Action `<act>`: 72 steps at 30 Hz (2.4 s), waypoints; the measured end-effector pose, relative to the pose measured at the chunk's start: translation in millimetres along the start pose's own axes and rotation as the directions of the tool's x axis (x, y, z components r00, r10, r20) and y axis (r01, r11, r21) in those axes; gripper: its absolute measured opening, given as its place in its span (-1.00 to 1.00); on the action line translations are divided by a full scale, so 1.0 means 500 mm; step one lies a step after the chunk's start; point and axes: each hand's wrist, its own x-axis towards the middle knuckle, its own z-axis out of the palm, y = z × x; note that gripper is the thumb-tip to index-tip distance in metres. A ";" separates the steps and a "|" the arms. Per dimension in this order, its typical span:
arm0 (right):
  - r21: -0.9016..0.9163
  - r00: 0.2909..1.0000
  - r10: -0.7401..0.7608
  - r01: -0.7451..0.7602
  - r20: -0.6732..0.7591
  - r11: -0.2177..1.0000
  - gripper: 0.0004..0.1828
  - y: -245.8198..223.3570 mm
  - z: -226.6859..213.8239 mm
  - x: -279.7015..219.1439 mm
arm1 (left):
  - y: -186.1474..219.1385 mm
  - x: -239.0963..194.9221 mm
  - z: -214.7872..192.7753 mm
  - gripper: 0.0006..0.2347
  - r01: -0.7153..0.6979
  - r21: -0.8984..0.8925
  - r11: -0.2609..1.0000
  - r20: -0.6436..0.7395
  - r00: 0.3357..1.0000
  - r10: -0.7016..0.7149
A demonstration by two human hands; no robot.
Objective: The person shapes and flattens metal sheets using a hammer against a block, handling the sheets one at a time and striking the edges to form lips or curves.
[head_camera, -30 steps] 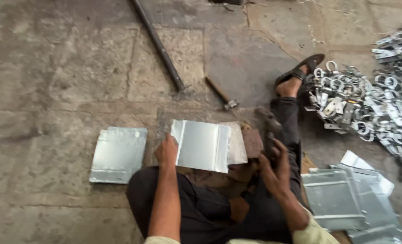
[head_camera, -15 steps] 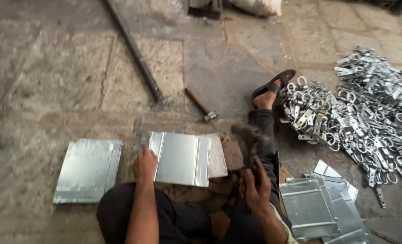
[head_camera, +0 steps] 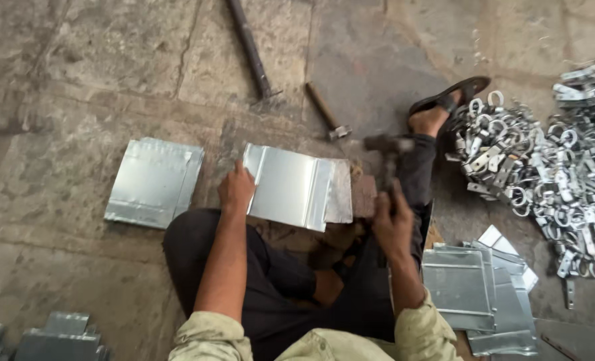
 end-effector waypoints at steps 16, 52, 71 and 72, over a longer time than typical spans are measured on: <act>0.002 0.991 -0.100 0.100 0.091 0.995 -0.58 -0.095 -0.043 -0.022 | 0.004 0.009 0.001 -0.64 -0.015 0.028 0.999 0.024 1.000 0.014; 0.157 0.984 -0.180 0.179 -0.006 0.971 -0.70 -0.161 -0.112 -0.017 | 0.001 0.012 0.018 -0.63 -0.032 0.010 0.999 -0.035 0.999 0.033; 0.316 0.962 -0.234 0.268 -0.143 0.910 -0.65 -0.196 -0.114 -0.072 | 0.009 0.003 0.005 -0.71 -0.014 -0.046 0.999 -0.041 0.999 0.012; 0.348 0.944 -0.267 0.321 -0.194 0.881 -0.70 -0.176 -0.100 -0.077 | 0.011 0.006 0.001 -0.69 -0.012 -0.045 0.999 -0.038 0.999 0.010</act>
